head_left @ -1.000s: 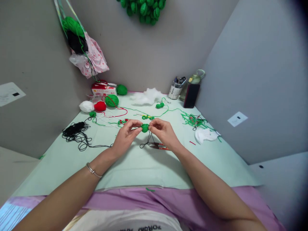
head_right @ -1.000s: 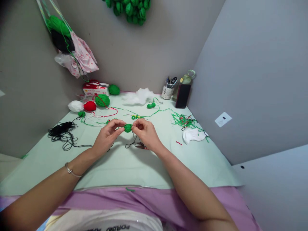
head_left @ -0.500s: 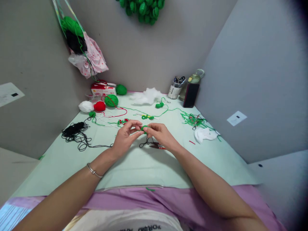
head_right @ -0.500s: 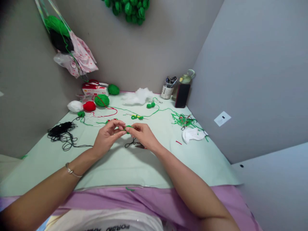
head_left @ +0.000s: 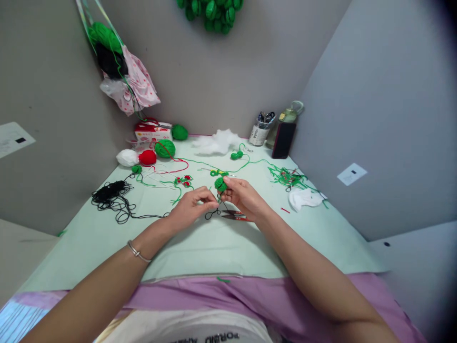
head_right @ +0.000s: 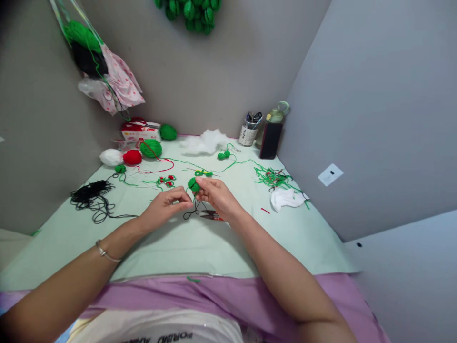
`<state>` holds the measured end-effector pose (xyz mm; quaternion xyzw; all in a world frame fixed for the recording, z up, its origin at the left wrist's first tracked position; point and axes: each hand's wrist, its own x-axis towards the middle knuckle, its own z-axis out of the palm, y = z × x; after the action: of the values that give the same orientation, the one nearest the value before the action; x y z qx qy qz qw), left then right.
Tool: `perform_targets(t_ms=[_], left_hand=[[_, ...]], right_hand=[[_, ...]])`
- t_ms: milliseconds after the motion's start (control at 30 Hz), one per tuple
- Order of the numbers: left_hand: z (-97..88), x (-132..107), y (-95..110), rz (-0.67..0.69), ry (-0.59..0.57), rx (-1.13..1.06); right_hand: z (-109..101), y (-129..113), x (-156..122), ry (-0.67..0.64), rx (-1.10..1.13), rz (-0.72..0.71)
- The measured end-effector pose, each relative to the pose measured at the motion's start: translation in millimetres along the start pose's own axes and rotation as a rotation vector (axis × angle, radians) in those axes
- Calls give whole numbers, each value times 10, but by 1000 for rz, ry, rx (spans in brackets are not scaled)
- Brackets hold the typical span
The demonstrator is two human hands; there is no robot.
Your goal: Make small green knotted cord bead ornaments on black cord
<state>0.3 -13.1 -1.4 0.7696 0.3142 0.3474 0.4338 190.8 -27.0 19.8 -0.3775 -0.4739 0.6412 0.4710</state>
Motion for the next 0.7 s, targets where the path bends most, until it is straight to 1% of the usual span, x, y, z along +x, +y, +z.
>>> perform_targets(t_ms=[33, 67, 100, 167, 233, 267, 400, 500, 567, 633, 700], left_hand=[[0, 7, -19, -13, -22, 28], [-7, 14, -34, -27, -21, 50], [-19, 23, -45, -40, 8, 64], [-61, 38, -51, -64, 123, 38], [-108, 49, -39, -93, 213, -70], [-127, 53, -29, -114, 223, -149], [-159, 64, 16, -210, 154, -544], [-173, 82, 38, -241, 186, -778], [-189, 95, 46, -260, 206, -864], [-199, 99, 57, -264, 195, -907], [-191, 89, 68, -250, 176, -858]], right_hand=[[-6, 1, -1, -13, 18, 6], [-13, 1, -1, -22, 26, 10], [-19, 1, 0, -24, 24, 11], [-23, -5, 2, -16, 0, 10], [-11, -18, -4, 3, -23, 9], [1, -25, -11, 12, -40, 4], [49, -45, -50, 54, -151, -72], [58, -42, -64, 86, -235, -154], [52, -38, -63, 106, -258, -184], [44, -39, -60, 109, -267, -192], [42, -42, -63, 68, -304, -185]])
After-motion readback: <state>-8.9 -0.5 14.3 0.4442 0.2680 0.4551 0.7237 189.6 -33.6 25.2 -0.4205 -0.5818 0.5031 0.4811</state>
